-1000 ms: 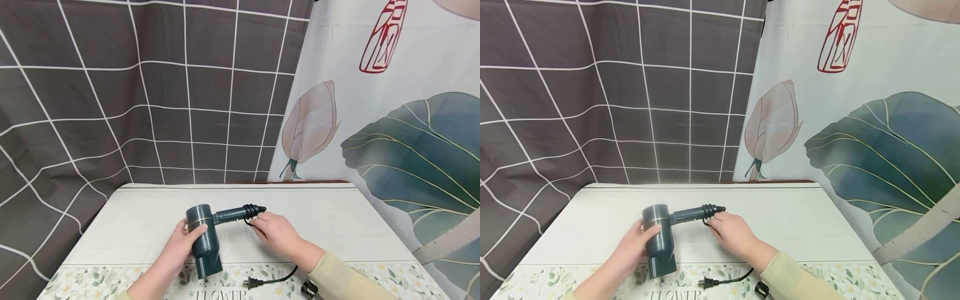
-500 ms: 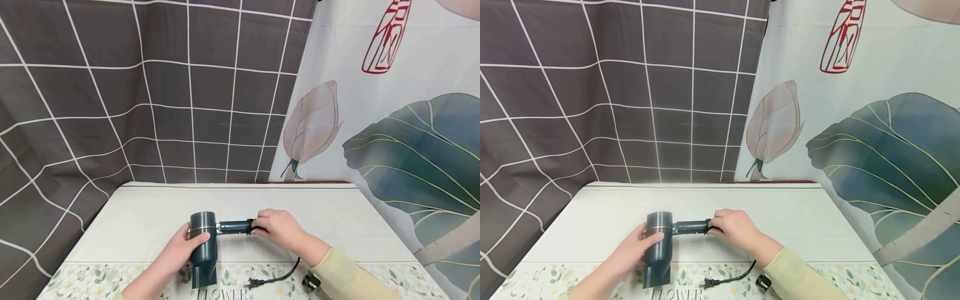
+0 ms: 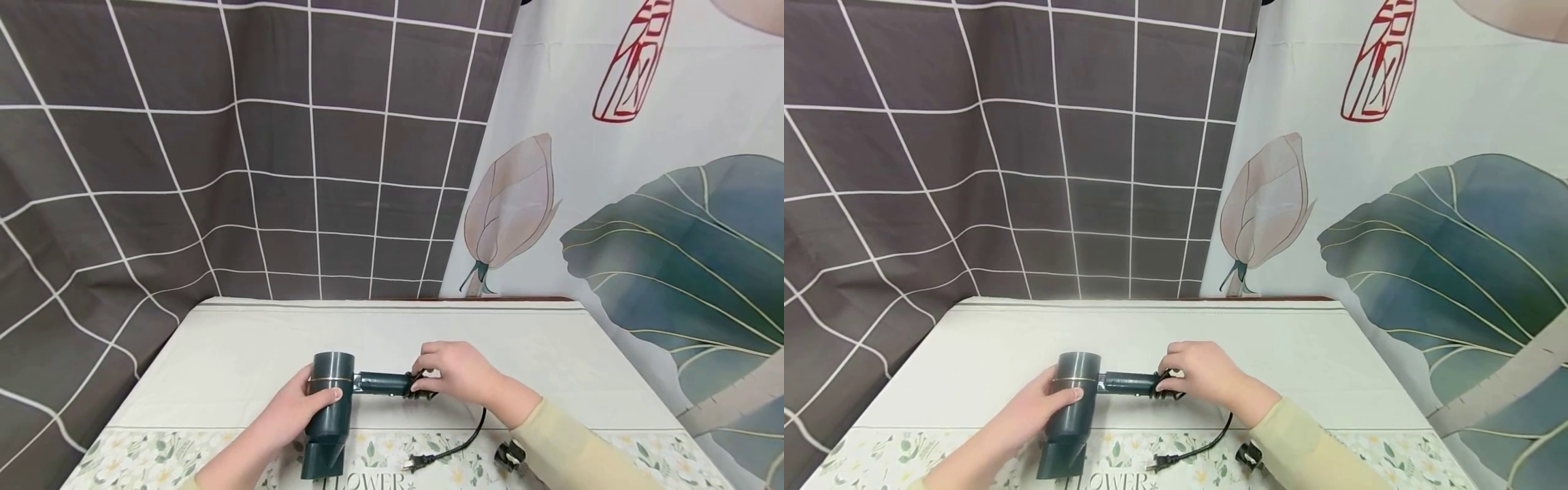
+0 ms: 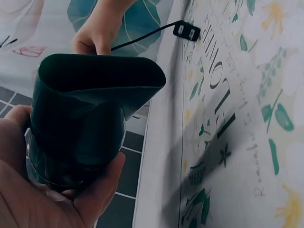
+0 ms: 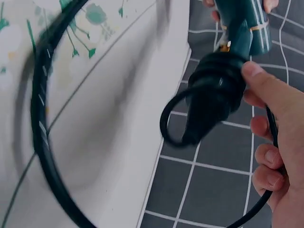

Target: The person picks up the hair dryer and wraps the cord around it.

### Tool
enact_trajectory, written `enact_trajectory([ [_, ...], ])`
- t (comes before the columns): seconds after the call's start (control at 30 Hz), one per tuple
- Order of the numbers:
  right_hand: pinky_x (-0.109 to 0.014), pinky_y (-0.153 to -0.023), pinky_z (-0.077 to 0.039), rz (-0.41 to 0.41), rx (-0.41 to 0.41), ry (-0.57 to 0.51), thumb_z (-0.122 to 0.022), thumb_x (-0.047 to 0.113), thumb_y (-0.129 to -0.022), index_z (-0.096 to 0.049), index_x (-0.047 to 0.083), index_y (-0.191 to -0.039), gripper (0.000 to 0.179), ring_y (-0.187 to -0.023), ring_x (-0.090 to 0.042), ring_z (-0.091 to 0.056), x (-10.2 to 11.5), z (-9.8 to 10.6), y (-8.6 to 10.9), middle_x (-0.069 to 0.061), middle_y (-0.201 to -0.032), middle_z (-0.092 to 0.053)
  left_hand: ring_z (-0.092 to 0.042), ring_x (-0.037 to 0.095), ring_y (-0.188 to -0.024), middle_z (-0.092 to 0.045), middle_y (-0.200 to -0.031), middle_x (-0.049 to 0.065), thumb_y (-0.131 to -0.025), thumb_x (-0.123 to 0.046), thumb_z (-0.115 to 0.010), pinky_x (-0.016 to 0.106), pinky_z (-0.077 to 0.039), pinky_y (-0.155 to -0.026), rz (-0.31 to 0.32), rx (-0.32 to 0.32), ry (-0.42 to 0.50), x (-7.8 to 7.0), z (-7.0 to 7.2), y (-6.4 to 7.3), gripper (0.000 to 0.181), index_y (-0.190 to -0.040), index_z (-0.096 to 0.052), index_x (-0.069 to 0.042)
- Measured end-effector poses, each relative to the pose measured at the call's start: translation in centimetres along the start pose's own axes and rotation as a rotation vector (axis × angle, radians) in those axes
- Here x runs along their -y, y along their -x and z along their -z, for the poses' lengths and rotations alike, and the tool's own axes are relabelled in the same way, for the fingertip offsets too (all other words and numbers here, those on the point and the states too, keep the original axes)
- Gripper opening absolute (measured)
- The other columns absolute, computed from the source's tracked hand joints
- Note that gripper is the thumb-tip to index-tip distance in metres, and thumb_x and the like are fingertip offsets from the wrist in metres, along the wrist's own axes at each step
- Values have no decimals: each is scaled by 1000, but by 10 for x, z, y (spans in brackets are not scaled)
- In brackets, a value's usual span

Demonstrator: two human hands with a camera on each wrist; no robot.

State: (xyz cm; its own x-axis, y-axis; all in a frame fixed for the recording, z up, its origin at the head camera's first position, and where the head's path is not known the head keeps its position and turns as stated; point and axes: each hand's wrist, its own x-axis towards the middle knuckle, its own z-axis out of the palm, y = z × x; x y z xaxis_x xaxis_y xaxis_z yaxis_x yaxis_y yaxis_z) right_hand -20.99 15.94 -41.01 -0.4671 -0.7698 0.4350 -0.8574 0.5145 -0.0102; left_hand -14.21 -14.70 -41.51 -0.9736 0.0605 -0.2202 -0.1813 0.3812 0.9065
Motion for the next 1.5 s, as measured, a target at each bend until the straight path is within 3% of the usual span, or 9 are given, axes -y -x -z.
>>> enact_trajectory([
  [0.4, -21, -60, -45, -33, -57, 24, -76, 44, -83, -75, 25, -90, 20, -68, -3, -55, -17, 4, -1, 13, -81, -60, -65, 24, -88, -65, -115, 16, -88, -36, -71, 45, -52, -74, -43, 106, -22, 8, 0, 3, 78, -148, -36, 1],
  [0.7, -22, -61, -47, -75, -87, 68, -75, 52, -81, -74, 24, -88, 28, -70, -2, -54, -24, -2, -1, 15, -80, -59, -65, 25, -90, -64, -117, 16, -90, -38, -69, 47, -52, -76, -30, 117, -9, 11, 0, 0, 76, -147, -38, 1],
  [1.0, -23, -66, -48, -133, -65, -37, -72, 50, -85, -76, 24, -91, 27, -73, -2, -53, -28, -7, -2, 15, -81, -60, -65, 25, -92, -65, -116, 14, -93, -34, -65, 48, -51, -78, -14, 133, 46, 13, 0, -1, 72, -148, -35, 2],
  [1.3, -23, -66, -47, -246, -28, -159, -69, 45, -90, -77, 24, -95, 22, -74, -4, -53, -31, -19, 2, 17, -83, -59, -66, 26, -95, -65, -115, 13, -96, -39, -61, 46, -51, -82, 2, 199, 192, 12, 4, 3, 75, -150, -29, 1],
  [1.5, -27, -67, -48, -263, -25, -168, -65, 41, -94, -77, 24, -98, 21, -74, -3, -52, -30, -21, 2, 17, -83, -61, -65, 26, -97, -64, -118, 14, -96, -40, -61, 47, -49, -84, 6, 198, 229, 10, 3, 3, 75, -152, -27, -2],
])
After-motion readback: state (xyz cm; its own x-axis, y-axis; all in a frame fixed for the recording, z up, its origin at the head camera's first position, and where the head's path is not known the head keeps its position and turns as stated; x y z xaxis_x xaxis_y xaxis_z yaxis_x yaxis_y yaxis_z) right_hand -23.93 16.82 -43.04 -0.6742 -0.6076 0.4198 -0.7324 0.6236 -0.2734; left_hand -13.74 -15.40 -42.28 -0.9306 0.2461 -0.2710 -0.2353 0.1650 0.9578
